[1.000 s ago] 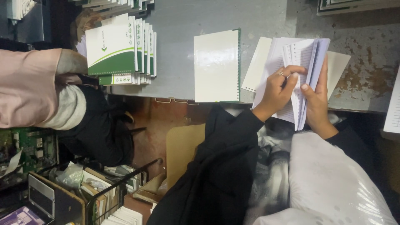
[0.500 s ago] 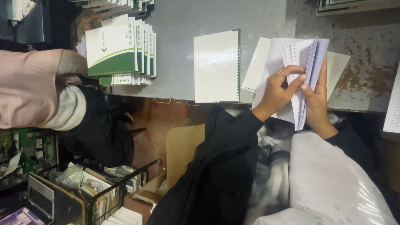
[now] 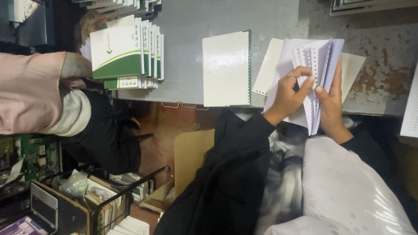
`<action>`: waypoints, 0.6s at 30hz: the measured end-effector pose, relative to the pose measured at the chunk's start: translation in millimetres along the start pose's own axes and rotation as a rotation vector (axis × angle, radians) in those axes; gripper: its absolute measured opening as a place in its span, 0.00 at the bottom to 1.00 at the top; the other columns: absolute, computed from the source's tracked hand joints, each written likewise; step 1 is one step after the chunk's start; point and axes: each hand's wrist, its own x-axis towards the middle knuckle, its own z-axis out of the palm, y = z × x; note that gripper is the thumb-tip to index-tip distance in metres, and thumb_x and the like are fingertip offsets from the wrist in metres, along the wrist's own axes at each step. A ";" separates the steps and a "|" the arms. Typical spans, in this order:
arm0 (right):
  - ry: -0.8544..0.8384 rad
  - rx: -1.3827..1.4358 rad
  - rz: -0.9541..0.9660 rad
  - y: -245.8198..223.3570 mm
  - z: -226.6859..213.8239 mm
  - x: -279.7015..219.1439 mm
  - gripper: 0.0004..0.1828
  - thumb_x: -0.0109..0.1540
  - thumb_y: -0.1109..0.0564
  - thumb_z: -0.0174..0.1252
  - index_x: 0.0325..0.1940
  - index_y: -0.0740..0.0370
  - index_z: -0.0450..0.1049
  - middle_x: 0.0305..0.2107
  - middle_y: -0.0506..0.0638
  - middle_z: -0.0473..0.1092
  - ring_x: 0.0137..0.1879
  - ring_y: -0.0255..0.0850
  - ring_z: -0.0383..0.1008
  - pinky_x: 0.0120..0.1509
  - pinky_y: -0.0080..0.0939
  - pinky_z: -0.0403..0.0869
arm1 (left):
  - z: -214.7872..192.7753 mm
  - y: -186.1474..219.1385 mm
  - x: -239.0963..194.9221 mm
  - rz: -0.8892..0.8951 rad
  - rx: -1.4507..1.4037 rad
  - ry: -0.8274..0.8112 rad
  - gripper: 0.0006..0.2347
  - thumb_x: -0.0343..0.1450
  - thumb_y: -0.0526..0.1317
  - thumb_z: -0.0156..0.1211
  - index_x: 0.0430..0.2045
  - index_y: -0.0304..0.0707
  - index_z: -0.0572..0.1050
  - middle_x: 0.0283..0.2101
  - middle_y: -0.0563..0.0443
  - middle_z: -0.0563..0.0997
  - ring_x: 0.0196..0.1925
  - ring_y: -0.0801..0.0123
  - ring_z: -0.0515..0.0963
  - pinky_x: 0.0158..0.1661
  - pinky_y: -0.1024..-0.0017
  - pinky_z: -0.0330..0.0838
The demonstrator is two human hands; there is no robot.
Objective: Assembling and inspecting notebooks by aligning covers with pages and flipping through them.
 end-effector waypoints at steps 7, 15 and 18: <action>0.201 -0.686 -0.205 -26.3 -5.5 -13.2 0.31 0.78 0.54 0.42 0.83 0.64 0.43 0.79 0.62 0.36 0.86 0.56 0.36 0.89 0.61 0.44 | -1.9 -9.5 1.0 0.005 -0.094 0.090 0.06 0.79 0.43 0.46 0.38 0.43 0.68 0.39 0.56 0.73 0.42 0.72 0.72 0.48 0.73 0.66; -0.008 -1.041 0.453 -76.5 30.2 -42.8 0.59 0.56 0.34 0.61 0.83 0.59 0.45 0.60 0.73 0.67 0.46 0.66 0.74 0.54 0.59 0.68 | -2.5 10.5 -1.6 -0.056 -0.083 0.060 0.11 0.80 0.50 0.45 0.44 0.47 0.72 0.44 0.62 0.76 0.30 0.81 0.68 0.38 0.78 0.65; 0.011 -1.101 0.224 -42.9 3.0 -55.4 0.41 0.65 0.58 0.53 0.81 0.68 0.48 0.48 0.73 0.71 0.38 0.72 0.73 0.50 0.64 0.69 | -4.3 19.3 -2.7 -0.092 -0.397 0.004 0.26 0.78 0.57 0.45 0.65 0.37 0.60 0.44 0.47 0.80 0.27 0.66 0.81 0.27 0.74 0.79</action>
